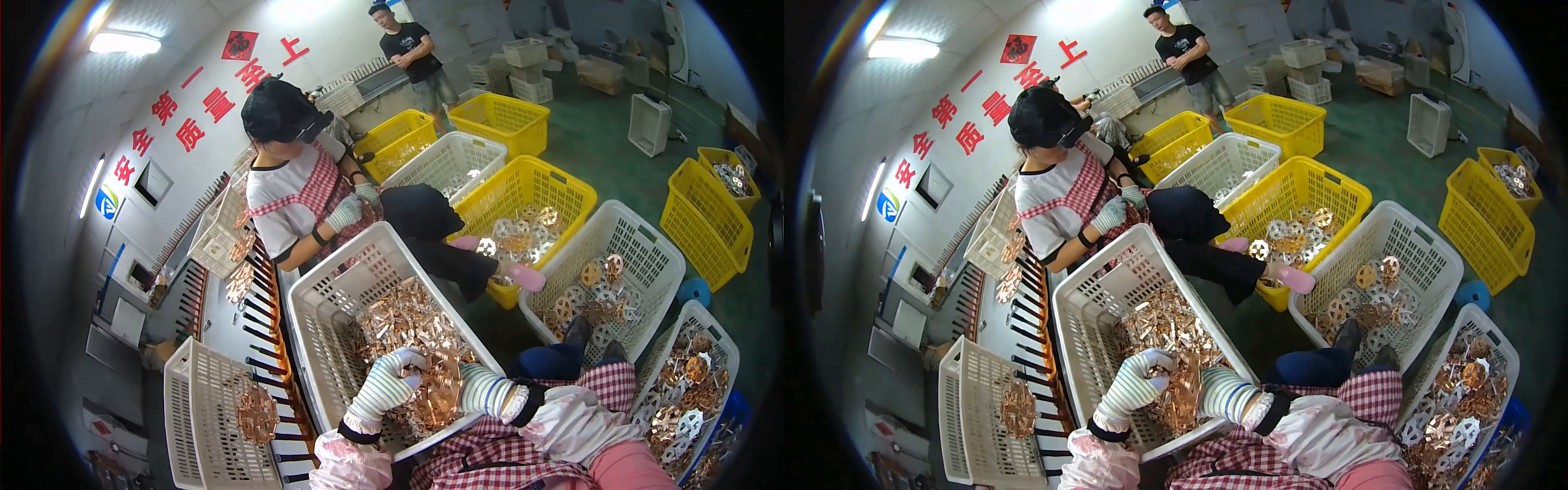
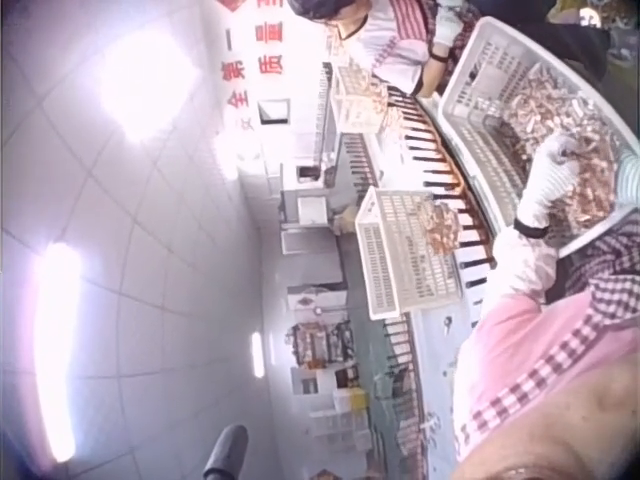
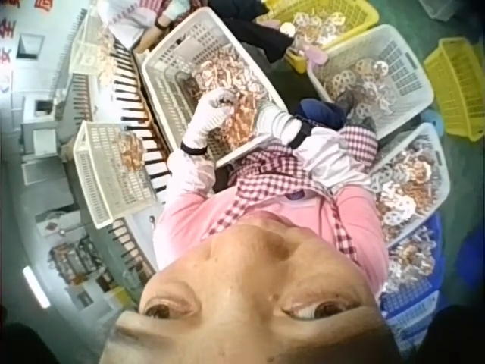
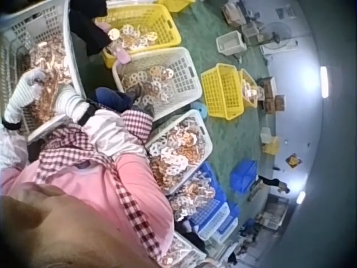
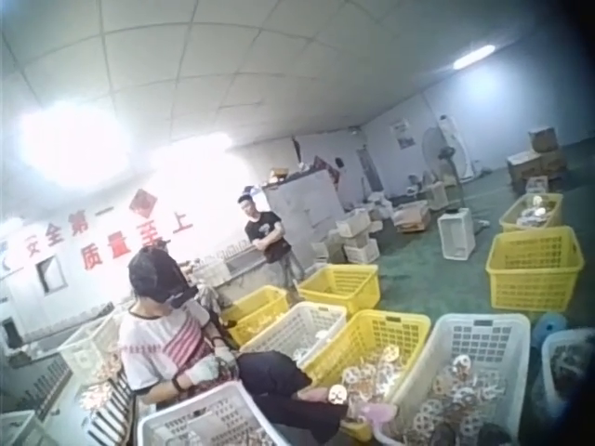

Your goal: Sorting and inspecting metallic star-shaped components from plastic baskets at a workbench.

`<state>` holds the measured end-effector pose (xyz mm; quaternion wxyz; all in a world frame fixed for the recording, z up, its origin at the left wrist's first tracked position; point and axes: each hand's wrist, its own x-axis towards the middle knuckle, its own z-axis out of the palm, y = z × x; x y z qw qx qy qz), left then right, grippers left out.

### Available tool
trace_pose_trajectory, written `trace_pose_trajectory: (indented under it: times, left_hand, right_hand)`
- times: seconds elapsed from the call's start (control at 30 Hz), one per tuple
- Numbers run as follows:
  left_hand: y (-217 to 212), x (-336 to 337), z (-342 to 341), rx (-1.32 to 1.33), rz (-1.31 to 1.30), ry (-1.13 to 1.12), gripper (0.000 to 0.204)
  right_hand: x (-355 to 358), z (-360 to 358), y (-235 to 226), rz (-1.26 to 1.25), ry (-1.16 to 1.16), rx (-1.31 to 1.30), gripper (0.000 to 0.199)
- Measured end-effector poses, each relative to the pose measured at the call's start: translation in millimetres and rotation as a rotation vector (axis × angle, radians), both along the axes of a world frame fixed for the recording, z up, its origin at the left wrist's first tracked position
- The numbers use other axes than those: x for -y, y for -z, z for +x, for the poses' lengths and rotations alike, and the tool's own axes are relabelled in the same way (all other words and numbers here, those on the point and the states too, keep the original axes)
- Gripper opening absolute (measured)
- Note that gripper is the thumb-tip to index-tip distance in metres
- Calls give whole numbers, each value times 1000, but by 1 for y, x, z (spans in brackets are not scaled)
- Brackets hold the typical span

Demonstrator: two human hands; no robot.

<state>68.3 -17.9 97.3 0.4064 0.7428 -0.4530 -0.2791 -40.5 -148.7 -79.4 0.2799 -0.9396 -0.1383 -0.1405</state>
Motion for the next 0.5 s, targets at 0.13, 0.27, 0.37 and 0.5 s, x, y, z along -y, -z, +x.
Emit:
trace_pose_trajectory:
  times: [0.13, 0.27, 0.37, 0.5]
  left_hand:
    - [-2, -17, -5, 69, 125, -82, 25]
    - [-1, -5, -5, 181, -18, -78, 19]
    - [8, -3, -10, 95, -35, -199, 16]
    - [-6, 12, -22, 62, -40, -317, 14]
  right_hand:
    - [-1, -13, -90, 174, 152, -295, 23]
    - [5, -23, -106, 190, 183, -268, 34]
    - [9, -30, -103, 197, 192, -295, 42]
    - [-8, -10, -9, 1859, 153, -375, 50]
